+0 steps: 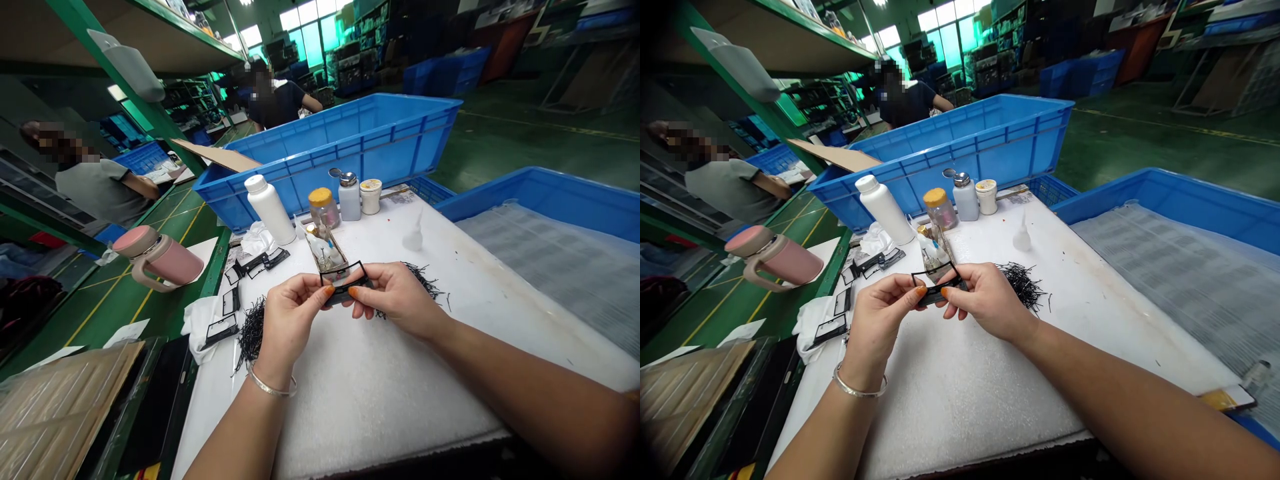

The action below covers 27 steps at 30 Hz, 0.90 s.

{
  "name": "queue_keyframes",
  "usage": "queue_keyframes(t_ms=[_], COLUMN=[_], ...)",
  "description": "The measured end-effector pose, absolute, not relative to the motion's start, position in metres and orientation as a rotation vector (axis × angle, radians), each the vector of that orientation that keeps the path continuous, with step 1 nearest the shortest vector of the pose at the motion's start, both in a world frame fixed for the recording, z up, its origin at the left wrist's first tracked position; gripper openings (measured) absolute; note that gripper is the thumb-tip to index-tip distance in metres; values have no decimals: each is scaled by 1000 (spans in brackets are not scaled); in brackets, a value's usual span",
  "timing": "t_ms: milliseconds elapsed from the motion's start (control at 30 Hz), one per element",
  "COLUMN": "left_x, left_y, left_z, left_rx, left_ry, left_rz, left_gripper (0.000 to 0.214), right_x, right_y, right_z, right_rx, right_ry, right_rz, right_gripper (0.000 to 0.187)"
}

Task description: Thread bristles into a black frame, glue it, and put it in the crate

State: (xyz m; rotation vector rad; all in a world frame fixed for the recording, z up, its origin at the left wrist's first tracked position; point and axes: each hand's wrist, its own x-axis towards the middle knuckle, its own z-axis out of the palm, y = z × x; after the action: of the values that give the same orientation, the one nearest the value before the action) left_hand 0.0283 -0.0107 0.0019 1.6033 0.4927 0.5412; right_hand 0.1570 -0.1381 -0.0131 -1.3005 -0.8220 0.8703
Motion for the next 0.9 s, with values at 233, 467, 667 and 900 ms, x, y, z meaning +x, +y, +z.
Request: queue_keyframes(t_ms=[233,467,667,900], left_x=[32,31,31,32], left_y=[-11,-9,-4,0], left_z=[-1,-2,-5,-8], left_rx=[1588,1565,1507,1425], left_ry=[477,469,449,460], left_rz=[558,520,431,379], left_gripper=[14,17,21,27], right_x=[157,159,163,165], right_y=[-139,-137,-134,-135], right_z=[-12,-11,-14,-13], right_rx=[-1320,-1312,-1260,-1193], right_ry=[-804,-760,-701,-559], right_rz=[859,943,1019,1102], right_gripper=[15,17,25,28])
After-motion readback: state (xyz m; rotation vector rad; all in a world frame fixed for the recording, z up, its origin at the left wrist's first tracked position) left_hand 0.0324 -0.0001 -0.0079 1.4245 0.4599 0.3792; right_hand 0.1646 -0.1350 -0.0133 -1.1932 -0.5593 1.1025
